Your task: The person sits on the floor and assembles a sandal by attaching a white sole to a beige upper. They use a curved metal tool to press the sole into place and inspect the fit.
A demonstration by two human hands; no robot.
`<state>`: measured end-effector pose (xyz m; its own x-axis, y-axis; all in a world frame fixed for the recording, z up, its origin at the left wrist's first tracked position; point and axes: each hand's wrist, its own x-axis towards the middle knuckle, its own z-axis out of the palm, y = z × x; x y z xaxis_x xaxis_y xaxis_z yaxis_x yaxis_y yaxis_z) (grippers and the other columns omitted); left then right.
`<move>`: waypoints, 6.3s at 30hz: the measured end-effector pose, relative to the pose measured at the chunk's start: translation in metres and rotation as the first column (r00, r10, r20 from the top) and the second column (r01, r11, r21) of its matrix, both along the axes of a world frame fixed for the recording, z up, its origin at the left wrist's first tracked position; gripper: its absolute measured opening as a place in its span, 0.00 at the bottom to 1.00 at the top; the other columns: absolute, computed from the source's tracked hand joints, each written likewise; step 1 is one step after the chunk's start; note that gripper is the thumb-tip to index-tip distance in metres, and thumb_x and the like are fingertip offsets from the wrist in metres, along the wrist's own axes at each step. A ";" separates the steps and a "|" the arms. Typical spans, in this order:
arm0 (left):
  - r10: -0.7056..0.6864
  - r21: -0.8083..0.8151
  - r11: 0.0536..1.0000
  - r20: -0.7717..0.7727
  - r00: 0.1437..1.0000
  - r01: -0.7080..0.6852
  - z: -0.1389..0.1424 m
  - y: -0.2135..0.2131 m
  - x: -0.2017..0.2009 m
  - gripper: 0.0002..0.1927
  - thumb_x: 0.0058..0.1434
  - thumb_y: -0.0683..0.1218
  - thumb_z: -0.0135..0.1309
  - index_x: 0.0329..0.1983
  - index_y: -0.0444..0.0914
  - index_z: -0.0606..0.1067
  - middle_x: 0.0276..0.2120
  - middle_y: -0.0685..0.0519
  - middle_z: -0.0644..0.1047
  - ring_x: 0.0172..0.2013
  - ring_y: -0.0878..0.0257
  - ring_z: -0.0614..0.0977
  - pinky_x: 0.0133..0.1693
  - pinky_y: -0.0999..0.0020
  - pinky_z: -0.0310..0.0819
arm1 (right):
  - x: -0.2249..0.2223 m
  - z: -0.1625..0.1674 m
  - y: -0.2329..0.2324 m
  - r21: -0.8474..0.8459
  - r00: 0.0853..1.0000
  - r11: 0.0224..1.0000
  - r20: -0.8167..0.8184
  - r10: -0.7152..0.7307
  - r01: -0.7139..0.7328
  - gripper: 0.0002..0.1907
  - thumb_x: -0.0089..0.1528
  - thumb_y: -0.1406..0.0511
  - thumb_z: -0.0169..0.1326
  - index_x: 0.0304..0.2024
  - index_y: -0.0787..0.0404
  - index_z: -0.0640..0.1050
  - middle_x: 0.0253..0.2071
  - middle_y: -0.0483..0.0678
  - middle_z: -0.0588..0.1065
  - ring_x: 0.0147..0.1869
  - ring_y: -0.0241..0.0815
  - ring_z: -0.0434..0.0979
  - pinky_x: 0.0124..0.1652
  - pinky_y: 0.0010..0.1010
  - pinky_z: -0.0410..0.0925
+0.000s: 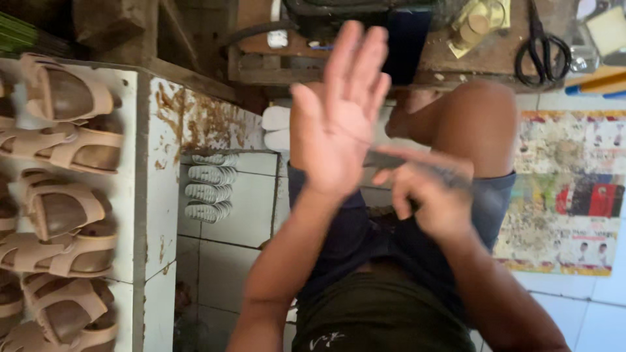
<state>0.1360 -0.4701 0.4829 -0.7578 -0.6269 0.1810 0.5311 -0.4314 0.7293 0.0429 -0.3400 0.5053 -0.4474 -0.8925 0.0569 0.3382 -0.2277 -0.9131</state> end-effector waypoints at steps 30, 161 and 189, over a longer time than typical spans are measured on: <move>-0.066 -0.211 0.975 -0.014 0.998 0.062 0.061 0.028 -0.016 0.43 0.77 0.76 0.22 0.82 0.45 0.41 0.77 0.46 0.52 0.77 0.52 0.55 0.78 0.59 0.45 | -0.004 0.010 0.037 0.160 0.790 0.943 -0.596 -0.142 0.290 0.17 0.67 0.66 0.56 0.56 0.67 0.81 0.29 0.46 0.78 0.22 0.30 0.68 0.24 0.23 0.62; -0.487 0.262 0.847 0.034 0.873 0.462 -0.062 -0.082 -0.008 0.29 0.78 0.54 0.41 0.76 0.36 0.57 0.66 0.37 0.69 0.66 0.49 0.72 0.67 0.51 0.65 | -0.372 -0.195 -0.186 0.205 0.330 0.848 -0.943 0.038 0.489 0.18 0.75 0.58 0.52 0.39 0.66 0.79 0.33 0.64 0.73 0.38 0.65 0.73 0.37 0.47 0.65; -0.455 0.251 0.856 -0.049 0.889 0.452 -0.068 -0.089 0.002 0.28 0.79 0.53 0.41 0.77 0.35 0.57 0.66 0.37 0.69 0.66 0.49 0.72 0.67 0.52 0.66 | -0.378 -0.213 -0.186 0.247 0.630 0.896 -0.775 -0.047 0.370 0.23 0.59 0.69 0.66 0.56 0.67 0.80 0.47 0.52 0.82 0.49 0.37 0.81 0.49 0.26 0.72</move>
<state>0.1382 -0.5590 0.4150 -0.9700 -0.2366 0.0549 0.2249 -0.7897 0.5708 -0.3347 -0.5263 0.2925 -0.5734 -0.8036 0.1593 -0.4943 0.1842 -0.8495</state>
